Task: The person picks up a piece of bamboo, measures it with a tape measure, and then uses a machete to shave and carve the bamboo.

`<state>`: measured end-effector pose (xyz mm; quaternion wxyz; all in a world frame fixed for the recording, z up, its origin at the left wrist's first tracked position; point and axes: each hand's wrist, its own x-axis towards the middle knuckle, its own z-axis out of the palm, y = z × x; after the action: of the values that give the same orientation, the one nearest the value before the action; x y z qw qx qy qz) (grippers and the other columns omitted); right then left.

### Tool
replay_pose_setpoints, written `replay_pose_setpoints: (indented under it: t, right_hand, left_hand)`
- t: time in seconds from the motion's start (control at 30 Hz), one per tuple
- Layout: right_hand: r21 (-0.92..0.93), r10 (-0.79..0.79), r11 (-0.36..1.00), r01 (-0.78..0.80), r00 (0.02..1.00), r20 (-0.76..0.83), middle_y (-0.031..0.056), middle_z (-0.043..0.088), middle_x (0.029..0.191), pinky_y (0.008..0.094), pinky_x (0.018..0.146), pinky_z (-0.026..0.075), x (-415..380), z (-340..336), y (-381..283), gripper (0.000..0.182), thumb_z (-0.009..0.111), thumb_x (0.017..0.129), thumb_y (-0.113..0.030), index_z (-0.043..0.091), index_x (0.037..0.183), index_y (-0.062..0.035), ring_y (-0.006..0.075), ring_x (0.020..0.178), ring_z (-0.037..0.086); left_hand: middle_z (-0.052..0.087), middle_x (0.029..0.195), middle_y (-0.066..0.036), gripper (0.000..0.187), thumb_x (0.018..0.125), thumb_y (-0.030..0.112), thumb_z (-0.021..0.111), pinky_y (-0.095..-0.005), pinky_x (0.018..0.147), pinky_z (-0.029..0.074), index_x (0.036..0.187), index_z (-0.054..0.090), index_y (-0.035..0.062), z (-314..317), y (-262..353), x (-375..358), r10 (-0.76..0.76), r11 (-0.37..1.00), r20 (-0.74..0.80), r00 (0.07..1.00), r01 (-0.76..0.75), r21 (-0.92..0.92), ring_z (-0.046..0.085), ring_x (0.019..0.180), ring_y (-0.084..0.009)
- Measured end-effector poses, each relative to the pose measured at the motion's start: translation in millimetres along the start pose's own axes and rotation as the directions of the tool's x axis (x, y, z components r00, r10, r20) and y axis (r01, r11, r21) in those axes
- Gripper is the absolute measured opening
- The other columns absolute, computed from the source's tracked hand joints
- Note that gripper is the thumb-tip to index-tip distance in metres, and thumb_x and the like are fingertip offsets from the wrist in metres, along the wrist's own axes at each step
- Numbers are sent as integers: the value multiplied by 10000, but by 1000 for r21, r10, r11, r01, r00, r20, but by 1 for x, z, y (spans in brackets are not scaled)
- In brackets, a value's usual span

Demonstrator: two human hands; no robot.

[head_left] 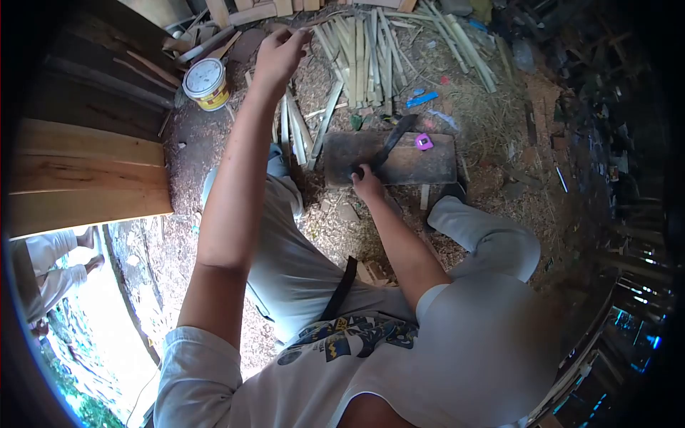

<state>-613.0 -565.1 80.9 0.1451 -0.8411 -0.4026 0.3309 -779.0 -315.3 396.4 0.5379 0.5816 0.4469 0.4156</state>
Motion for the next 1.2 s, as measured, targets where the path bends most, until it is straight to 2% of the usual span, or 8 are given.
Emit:
replay_pose_setpoints:
  t: [0.23,0.37,0.43,0.47,0.7,0.9,1.13,1.2]
  right_hand:
    - [28,152,988,-149,967,-207,249,680,992,552,863,523,8,19,10,428,690,944,-446,588,1193,-114,492,1019,634]
    - [465,334,884,-49,763,-554,162,662,907,510,801,524,1,8,14,342,803,800,-226,607,988,-18,426,894,670]
    - [546,401,826,-141,828,-391,135,664,912,467,716,541,15,0,32,337,780,814,-227,607,1011,-16,321,779,688]
    - [684,434,655,-321,901,7,127,661,898,389,615,533,21,-17,41,293,740,833,-206,627,1026,-17,231,698,680]
    - [977,330,59,-204,928,174,119,568,971,461,671,667,-4,-112,20,351,580,869,-36,505,1208,19,305,725,719]
    - [983,285,156,98,948,-140,76,537,726,389,501,495,-33,-148,44,97,598,876,-43,534,944,-19,210,536,580]
    - [968,67,-103,231,972,-225,48,526,737,407,547,460,-58,-191,45,120,635,946,-136,554,975,-52,190,538,536]
    - [946,-62,-275,173,978,-197,15,511,715,391,560,443,-61,-204,29,295,586,1047,-381,551,1002,-91,176,535,517]
  left_hand:
    - [741,1104,-34,343,1046,363,579,-296,776,502,1164,704,65,4,2,5,-78,995,44,996,81,-56,692,906,-152]
    - [733,1113,-28,323,1052,348,573,-269,765,499,1175,690,74,11,-10,6,-75,997,112,991,77,-7,695,914,-142]
    - [730,1122,-21,316,1063,342,541,-264,767,498,1171,691,86,18,-3,-4,-182,980,147,972,192,-57,698,919,-141]
    - [730,1126,-14,315,1068,340,520,-271,783,500,1174,691,98,21,-4,-5,-197,974,183,963,214,-74,701,928,-140]
    - [732,1160,-5,338,1063,359,502,-314,842,500,1231,672,120,47,-2,-18,-218,976,227,949,215,38,695,993,-150]
    - [733,1116,-3,340,1049,382,544,-313,838,495,1205,673,109,60,3,-24,-189,982,198,962,186,33,697,968,-155]
    - [730,1042,-42,306,1024,324,574,-276,688,470,1134,673,56,72,-1,-24,-144,990,178,973,143,18,697,836,-152]
    - [720,1102,-12,334,1044,365,559,-292,775,487,1174,680,82,72,-2,-24,-142,990,212,967,134,53,704,919,-143]
